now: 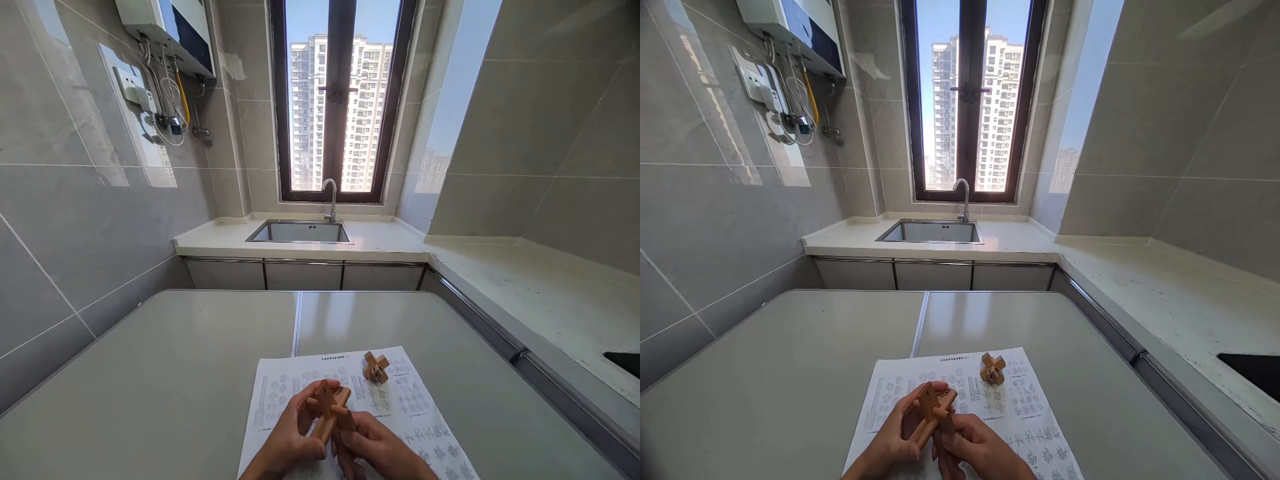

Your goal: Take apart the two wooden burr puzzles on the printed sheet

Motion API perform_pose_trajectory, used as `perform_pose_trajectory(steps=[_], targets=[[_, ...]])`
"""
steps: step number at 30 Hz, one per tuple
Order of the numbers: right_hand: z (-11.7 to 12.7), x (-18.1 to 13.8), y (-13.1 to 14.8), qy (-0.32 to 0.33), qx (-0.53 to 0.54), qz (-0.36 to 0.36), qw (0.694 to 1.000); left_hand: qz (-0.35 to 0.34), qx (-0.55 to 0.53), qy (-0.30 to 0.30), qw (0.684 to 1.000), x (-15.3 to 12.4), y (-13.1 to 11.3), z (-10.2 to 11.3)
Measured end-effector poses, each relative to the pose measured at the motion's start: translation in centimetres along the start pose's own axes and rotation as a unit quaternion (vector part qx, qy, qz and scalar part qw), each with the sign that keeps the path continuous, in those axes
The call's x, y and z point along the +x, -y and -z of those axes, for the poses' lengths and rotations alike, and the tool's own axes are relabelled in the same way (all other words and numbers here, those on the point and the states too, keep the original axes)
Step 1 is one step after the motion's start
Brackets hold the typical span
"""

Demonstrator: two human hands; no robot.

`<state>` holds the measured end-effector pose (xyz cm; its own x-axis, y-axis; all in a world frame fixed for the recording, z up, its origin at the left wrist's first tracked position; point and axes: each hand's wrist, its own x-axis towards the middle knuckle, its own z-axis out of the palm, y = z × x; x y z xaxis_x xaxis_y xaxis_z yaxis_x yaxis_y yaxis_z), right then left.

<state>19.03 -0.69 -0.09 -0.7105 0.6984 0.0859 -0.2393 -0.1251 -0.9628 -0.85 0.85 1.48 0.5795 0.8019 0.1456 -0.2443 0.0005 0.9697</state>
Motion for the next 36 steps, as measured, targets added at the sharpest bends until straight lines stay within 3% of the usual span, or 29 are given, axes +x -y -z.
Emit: perform_pose_trajectory(steps=[8,11,15,20,28,36], targets=[[-0.3,0.2,-0.4,-0.034,-0.034,0.022,0.999,-0.010,0.023,0.027,0.999,-0.3,-0.6,0.5],[-0.4,0.2,-0.6,-0.104,-0.098,0.039,0.989,-0.021,0.044,0.011,0.999,-0.3,-1.6,0.2],[-0.6,0.3,-0.5,-0.196,-0.224,0.075,0.952,-0.028,0.083,-0.043,0.995,-0.3,-1.7,0.0],[-0.7,0.6,-1.0,-0.194,-0.290,0.074,0.934,-0.027,0.137,-0.069,0.988,-0.3,-0.8,0.0],[-0.4,0.4,-1.2,-0.180,-0.291,0.085,0.936,-0.074,0.202,-0.072,0.974,-0.6,-0.6,0.1],[-0.4,0.4,-1.5,-0.224,-0.302,0.081,0.923,-0.051,0.251,-0.085,0.963,-1.2,-0.9,-0.2]])
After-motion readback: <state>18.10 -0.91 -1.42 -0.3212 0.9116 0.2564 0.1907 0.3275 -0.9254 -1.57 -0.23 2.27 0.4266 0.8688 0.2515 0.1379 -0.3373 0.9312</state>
